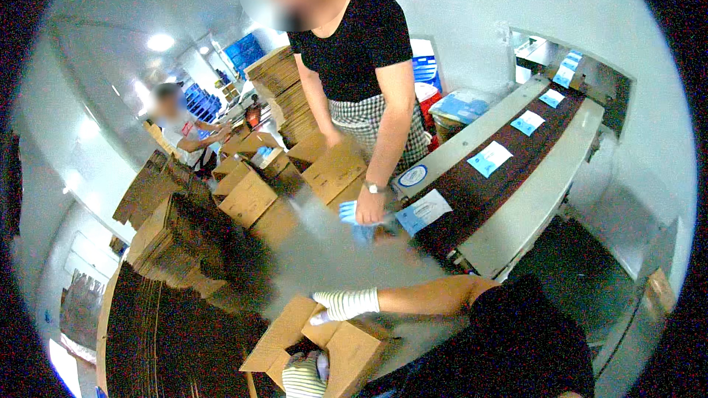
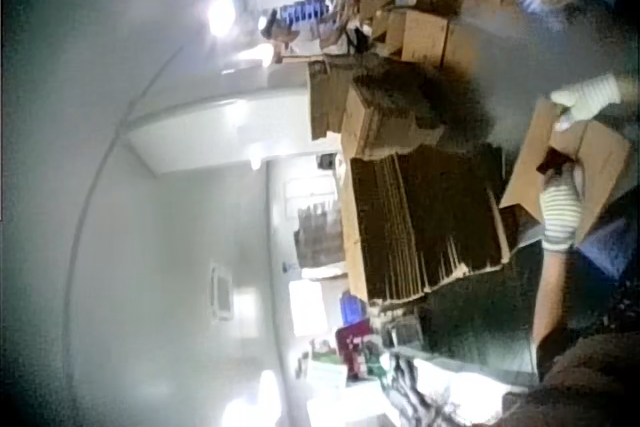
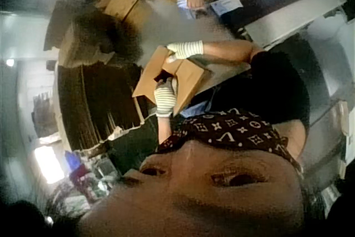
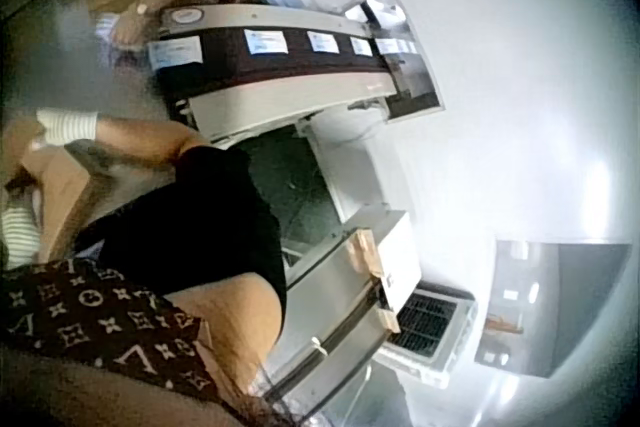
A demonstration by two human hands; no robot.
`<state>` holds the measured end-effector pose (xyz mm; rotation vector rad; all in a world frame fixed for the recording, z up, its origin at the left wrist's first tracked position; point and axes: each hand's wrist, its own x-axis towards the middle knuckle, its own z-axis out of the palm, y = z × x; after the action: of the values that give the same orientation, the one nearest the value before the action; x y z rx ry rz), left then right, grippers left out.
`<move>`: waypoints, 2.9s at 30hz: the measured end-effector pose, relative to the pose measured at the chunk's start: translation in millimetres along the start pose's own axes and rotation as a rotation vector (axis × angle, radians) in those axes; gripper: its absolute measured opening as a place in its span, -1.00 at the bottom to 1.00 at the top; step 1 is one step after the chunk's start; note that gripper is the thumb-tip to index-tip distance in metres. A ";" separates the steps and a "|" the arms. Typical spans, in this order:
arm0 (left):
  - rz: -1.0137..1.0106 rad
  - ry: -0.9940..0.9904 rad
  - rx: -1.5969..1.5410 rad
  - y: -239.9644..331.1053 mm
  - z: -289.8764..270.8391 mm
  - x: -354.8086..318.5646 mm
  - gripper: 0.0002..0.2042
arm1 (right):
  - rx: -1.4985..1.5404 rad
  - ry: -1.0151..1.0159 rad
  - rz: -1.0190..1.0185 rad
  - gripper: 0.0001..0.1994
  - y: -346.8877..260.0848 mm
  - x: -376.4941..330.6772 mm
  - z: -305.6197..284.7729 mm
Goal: The person takes items from a conveyor belt, gathers them into stacks, and packs them into cardboard boxes.
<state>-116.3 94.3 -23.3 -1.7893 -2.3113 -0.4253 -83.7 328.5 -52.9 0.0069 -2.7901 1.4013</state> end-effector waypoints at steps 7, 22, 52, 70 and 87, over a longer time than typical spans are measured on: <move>-0.895 0.714 -0.753 -0.4 -28.2 -25.4 -0.67 | 0.081 0.470 -0.078 -0.42 -8.2 -33.9 -45.1; -1.280 1.139 -2.342 104.3 256.6 -60.3 -0.59 | -0.565 0.090 -0.272 -0.42 -59.1 -39.0 2.7; -0.311 0.397 0.408 22.9 81.6 -19.8 -0.64 | -0.141 0.471 -0.917 -0.65 22.0 -22.2 35.0; -0.332 0.505 0.440 27.5 77.3 -17.0 -0.81 | -0.203 0.438 -0.901 -0.71 22.1 -20.9 42.6; -0.371 0.484 0.453 33.7 70.8 -16.7 -0.82 | -0.104 0.489 -0.917 -0.79 16.2 -24.4 43.1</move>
<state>-77.6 110.7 -91.6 -0.9315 -2.1525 -0.3074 -60.1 303.5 -92.0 0.7244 -1.9944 0.8573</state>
